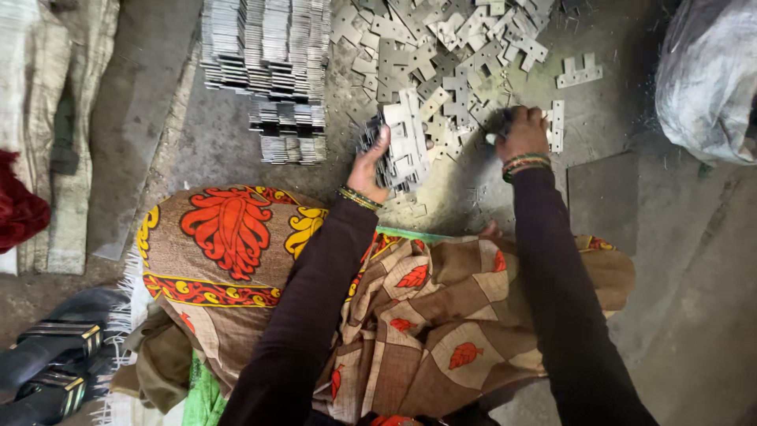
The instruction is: The person sits on the floor and assembles small metal brackets by hand, picking up pieces from a pile and stacking them into neat rows. The person occasionally uses a flat metal plate to sweep debris and a stick to move parts around.
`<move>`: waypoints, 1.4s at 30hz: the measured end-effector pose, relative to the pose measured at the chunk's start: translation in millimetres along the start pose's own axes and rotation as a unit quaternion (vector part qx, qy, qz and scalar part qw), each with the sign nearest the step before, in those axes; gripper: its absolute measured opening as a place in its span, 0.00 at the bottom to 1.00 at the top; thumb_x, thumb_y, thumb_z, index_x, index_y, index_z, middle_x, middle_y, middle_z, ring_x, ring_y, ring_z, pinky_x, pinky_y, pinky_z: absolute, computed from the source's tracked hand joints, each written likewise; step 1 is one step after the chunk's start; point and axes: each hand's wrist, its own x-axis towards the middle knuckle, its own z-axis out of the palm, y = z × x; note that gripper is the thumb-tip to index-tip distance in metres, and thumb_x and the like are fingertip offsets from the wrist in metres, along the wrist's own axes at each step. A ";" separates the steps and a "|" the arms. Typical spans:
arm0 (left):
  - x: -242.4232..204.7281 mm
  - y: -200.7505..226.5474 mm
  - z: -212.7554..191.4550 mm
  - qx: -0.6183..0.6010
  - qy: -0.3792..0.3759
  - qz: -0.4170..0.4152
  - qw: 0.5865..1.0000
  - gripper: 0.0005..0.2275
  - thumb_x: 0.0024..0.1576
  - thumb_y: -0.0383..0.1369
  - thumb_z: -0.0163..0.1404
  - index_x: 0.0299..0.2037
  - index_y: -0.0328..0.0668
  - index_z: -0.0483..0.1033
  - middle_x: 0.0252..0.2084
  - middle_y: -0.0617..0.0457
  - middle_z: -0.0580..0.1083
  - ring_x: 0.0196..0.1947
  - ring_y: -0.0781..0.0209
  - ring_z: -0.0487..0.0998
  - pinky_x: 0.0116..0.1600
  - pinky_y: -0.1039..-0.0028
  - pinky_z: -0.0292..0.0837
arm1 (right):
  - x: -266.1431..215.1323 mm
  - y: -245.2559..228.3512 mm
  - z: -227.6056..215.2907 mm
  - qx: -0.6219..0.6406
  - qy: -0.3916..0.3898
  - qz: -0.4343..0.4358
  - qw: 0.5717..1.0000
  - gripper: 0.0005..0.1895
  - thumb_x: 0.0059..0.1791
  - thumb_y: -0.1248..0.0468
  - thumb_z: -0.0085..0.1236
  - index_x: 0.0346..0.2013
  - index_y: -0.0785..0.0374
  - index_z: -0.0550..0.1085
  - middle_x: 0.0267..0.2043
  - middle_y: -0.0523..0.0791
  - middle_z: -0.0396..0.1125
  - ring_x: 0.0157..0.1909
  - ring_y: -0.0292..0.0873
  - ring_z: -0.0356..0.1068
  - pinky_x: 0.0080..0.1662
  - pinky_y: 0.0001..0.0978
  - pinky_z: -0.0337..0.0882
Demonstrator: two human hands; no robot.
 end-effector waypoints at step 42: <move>-25.9 16.2 -11.6 0.193 0.005 0.274 0.942 0.23 0.72 0.39 0.42 0.72 0.32 0.57 0.68 0.43 0.69 0.66 0.51 0.73 0.73 0.57 0.66 | -7.0 -72.3 28.6 0.113 -0.039 -0.058 0.991 0.33 0.45 0.62 0.68 0.66 0.49 0.72 0.73 0.51 0.57 0.70 0.60 0.56 0.60 0.59 0.64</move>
